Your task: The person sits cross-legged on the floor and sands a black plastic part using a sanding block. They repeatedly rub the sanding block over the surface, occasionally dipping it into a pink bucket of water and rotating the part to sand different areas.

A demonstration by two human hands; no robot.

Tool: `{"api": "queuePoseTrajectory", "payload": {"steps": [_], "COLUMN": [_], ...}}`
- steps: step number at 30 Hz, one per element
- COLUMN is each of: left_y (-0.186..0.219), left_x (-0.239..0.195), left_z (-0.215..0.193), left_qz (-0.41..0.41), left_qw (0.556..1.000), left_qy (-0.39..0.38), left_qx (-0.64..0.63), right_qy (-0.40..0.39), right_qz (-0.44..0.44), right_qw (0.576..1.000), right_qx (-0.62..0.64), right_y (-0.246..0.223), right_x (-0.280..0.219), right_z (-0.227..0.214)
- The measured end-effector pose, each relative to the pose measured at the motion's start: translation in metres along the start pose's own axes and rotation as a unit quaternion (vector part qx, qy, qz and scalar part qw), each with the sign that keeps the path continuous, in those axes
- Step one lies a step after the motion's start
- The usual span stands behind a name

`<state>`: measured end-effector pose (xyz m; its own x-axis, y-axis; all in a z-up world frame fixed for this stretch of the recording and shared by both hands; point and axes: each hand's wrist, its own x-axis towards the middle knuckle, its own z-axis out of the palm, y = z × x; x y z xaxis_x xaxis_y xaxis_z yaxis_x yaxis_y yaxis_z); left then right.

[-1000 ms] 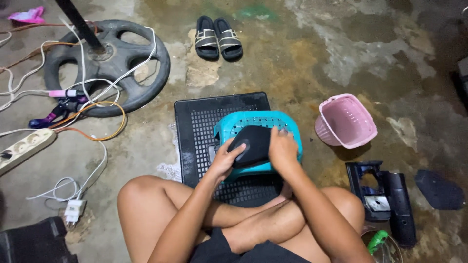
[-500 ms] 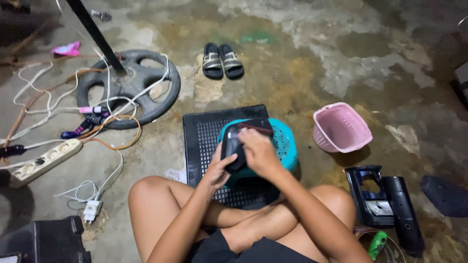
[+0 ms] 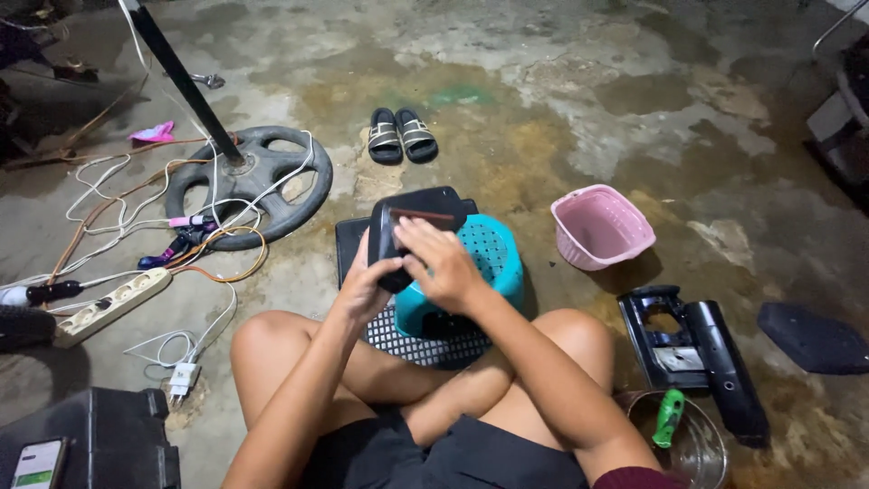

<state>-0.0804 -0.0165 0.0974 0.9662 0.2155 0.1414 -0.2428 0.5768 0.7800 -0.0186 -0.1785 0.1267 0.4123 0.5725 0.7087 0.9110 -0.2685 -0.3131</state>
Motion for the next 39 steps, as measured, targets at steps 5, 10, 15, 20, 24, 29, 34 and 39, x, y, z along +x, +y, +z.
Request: {"api": "queuePoseTrajectory", "payload": {"steps": [5, 10, 15, 20, 24, 29, 34, 39], "left_y": [0.019, 0.014, -0.032, -0.074, -0.107, -0.129, -0.13, -0.136], "left_x": [-0.009, 0.002, 0.028, 0.036, 0.05, 0.059, 0.07, 0.083], "left_z": [0.055, 0.083, 0.097, 0.096, 0.067, 0.017, -0.022, -0.04], "left_qz": [0.021, 0.03, -0.022, -0.135, -0.181, -0.209, -0.229, -0.269], "left_qw": [0.999, 0.994, 0.991, 0.981, 0.968, 0.96, 0.95, 0.936], "left_qy": [-0.018, -0.057, -0.089, -0.079, -0.079, -0.002, 0.081, 0.138], "left_qx": [-0.041, -0.086, -0.099, -0.115, -0.157, -0.189, -0.195, -0.18], "right_qy": [-0.002, -0.068, -0.048, -0.113, -0.119, -0.124, -0.235, -0.183], "right_qz": [0.079, 0.133, 0.134, 0.266, 0.304, 0.264, 0.207, 0.22], "right_qw": [0.996, 0.989, 0.99, 0.955, 0.941, 0.94, 0.915, 0.958], "right_qx": [0.052, -0.02, -0.009, -0.064, -0.09, -0.177, -0.255, -0.031], "right_y": [0.036, -0.008, -0.008, 0.001, 0.004, 0.019, 0.071, 0.069], "right_x": [0.016, 0.014, -0.005, -0.014, -0.006, 0.008, -0.013, -0.027], "right_z": [-0.035, -0.083, -0.122, -0.136, -0.121, -0.067, -0.001, 0.022]}}
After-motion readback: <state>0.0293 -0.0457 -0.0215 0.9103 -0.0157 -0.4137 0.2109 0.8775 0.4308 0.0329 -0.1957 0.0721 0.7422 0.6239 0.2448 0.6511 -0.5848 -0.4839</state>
